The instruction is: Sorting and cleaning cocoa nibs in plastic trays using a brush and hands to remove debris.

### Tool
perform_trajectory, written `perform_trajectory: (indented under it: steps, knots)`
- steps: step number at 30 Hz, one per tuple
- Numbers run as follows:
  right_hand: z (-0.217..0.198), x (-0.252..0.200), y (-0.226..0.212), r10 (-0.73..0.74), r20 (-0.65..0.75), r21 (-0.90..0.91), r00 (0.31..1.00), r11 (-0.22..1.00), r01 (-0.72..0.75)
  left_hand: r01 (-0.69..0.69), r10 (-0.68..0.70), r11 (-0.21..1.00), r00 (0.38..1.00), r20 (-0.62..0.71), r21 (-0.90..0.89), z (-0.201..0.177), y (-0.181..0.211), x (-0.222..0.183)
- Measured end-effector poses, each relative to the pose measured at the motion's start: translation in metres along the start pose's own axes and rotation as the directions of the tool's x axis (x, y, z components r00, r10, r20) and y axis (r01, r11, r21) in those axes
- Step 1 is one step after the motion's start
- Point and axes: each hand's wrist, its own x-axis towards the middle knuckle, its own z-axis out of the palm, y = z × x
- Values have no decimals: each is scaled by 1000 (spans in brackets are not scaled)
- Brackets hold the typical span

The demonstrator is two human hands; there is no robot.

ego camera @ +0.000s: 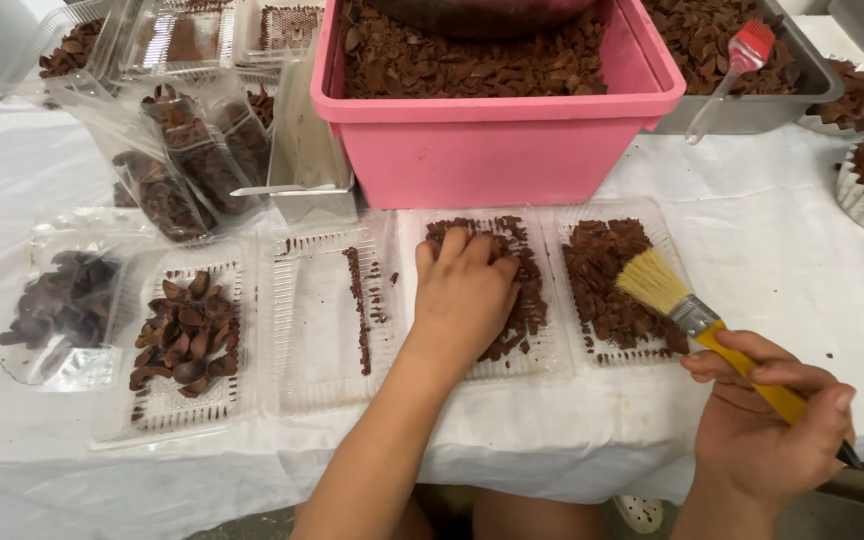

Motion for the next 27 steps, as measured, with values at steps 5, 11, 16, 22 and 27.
perform_trajectory:
  steps: [5,11,16,22,27]
  knots:
    - [25,-2,1,-81,179,86,980,994,67,150,-123,826,989,87,-543,-38,0,8]
    - [76,-9,-16,-206,351,271,913,956,112,447,-249,75,874,418,-891,-65,1,16]
    - [80,-19,-27,-16,437,-23,899,999,29,402,-288,-12,876,388,-916,-66,-4,16]
    - [86,-20,-50,-243,255,-2,936,968,251,370,-201,21,912,358,-929,-64,-2,12]
    - [96,-25,-48,-146,542,-52,828,977,207,330,-178,-42,926,332,-943,-70,-6,11]
